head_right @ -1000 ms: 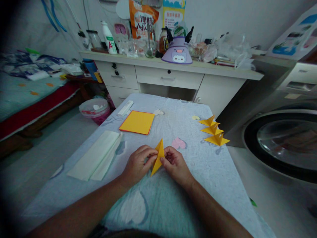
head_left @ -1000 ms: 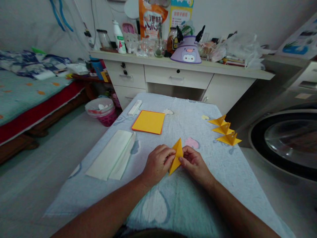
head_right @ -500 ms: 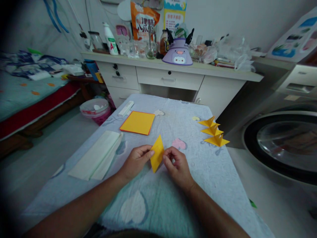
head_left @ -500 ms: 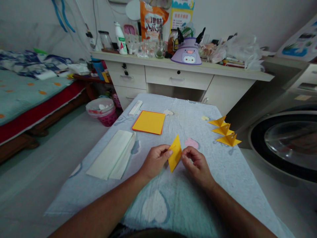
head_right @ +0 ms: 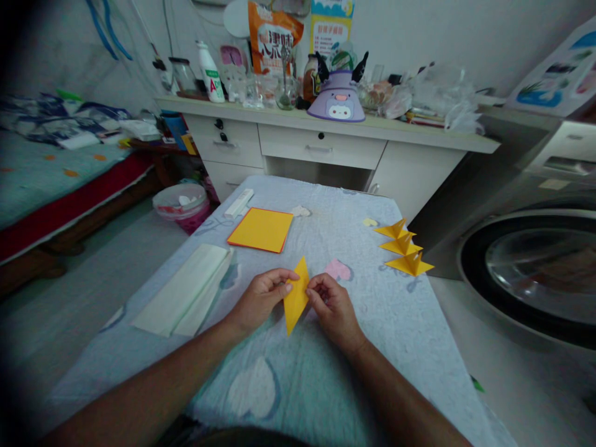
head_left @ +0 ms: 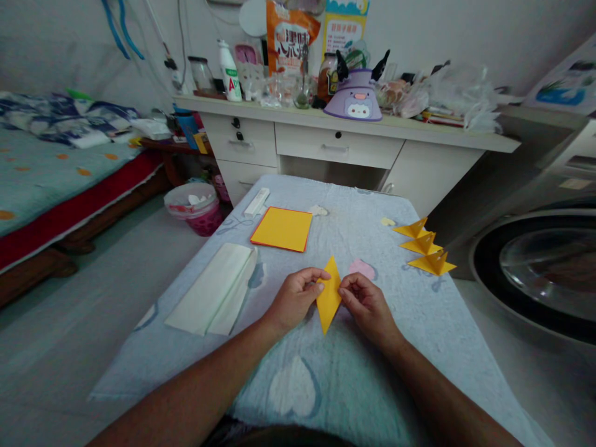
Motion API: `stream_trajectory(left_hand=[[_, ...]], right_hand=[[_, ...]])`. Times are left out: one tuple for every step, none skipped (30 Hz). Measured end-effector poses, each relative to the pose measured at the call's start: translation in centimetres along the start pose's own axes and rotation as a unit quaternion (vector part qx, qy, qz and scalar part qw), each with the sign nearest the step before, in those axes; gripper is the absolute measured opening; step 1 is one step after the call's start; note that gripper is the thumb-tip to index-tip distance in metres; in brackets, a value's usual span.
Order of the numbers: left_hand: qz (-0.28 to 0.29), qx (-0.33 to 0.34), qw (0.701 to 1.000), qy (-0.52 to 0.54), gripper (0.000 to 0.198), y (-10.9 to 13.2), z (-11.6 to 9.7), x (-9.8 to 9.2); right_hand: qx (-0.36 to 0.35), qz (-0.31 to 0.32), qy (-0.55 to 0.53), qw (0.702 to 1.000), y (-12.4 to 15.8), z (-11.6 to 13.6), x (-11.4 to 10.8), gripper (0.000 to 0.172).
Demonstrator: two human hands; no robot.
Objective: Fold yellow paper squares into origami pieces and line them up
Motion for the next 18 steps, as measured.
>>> stream_trajectory(left_hand=[[-0.003,0.001,0.999,-0.035,0.023,-0.1,0.1,-0.1],[-0.005,-0.001,0.998,-0.067,0.023,-0.2,0.3,-0.2],[-0.006,0.001,0.995,-0.097,0.024,-0.2,0.4,-0.2],[-0.008,0.008,0.992,-0.126,0.026,-0.2,0.3,-0.3],[-0.010,0.022,0.987,-0.160,0.027,-0.2,0.2,-0.4],[-0.014,0.041,0.979,-0.201,0.027,-0.2,0.0,-0.5],[-0.018,0.064,0.967,-0.248,0.028,-0.1,-0.3,-0.6],[-0.019,0.087,0.950,-0.298,0.029,-0.1,-0.5,-0.7],[-0.019,0.108,0.931,-0.349,0.029,0.0,-0.8,-0.7],[-0.019,0.126,0.909,-0.396,0.029,0.2,-1.0,-0.7],[-0.022,0.142,0.888,-0.437,0.029,0.3,-1.2,-0.7],[-0.027,0.153,0.869,-0.470,0.028,0.4,-1.3,-0.8],[-0.033,0.163,0.854,-0.493,0.027,0.4,-1.4,-0.8],[-0.037,0.168,0.845,-0.506,0.027,0.4,-1.4,-0.9],[-0.036,0.172,0.840,-0.513,0.028,0.4,-1.4,-1.0],[-0.026,0.176,0.840,-0.512,0.028,0.3,-1.3,-1.1],[-0.010,0.180,0.842,-0.508,0.030,0.2,-1.1,-1.1],[0.008,0.184,0.846,-0.501,0.032,0.1,-1.0,-1.1]], right_hand=[[-0.006,0.001,0.027,1.000,0.0,0.0,0.0,0.007],[-0.012,0.003,0.052,0.999,-0.1,-0.1,-0.1,0.007],[-0.017,0.008,0.078,0.997,-0.1,-0.1,-0.1,0.007],[-0.023,0.015,0.104,0.994,-0.1,-0.2,0.0,0.008],[-0.032,0.022,0.131,0.991,-0.1,-0.3,0.0,0.011],[-0.045,0.030,0.159,0.986,-0.1,-0.3,0.1,0.015],[-0.060,0.038,0.187,0.980,-0.1,-0.3,0.2,0.020],[-0.076,0.046,0.213,0.973,-0.1,-0.3,0.4,0.025],[-0.093,0.053,0.237,0.966,-0.1,-0.2,0.5,0.029],[-0.108,0.061,0.259,0.958,-0.1,-0.2,0.7,0.031],[-0.121,0.068,0.280,0.950,0.0,-0.1,0.8,0.031],[-0.129,0.074,0.301,0.942,0.0,0.0,0.9,0.029],[-0.135,0.078,0.319,0.935,0.1,0.0,1.0,0.027],[-0.138,0.080,0.333,0.929,0.1,0.1,1.0,0.026],[-0.139,0.080,0.343,0.926,0.1,0.1,1.0,0.025],[-0.141,0.080,0.347,0.923,0.1,0.2,1.0,0.025],[-0.144,0.082,0.349,0.922,0.1,0.3,1.0,0.026],[-0.147,0.086,0.348,0.922,0.2,0.3,1.0,0.028]])
Point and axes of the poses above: each hand's wrist, its own y-axis away from the middle knuckle, its own x-axis out of the palm, z = x × y, the point moved 5 cm from there along -y, towards the middle knuckle, and after that the axes turned 5 degrees about -z, right-handed, at the moved point
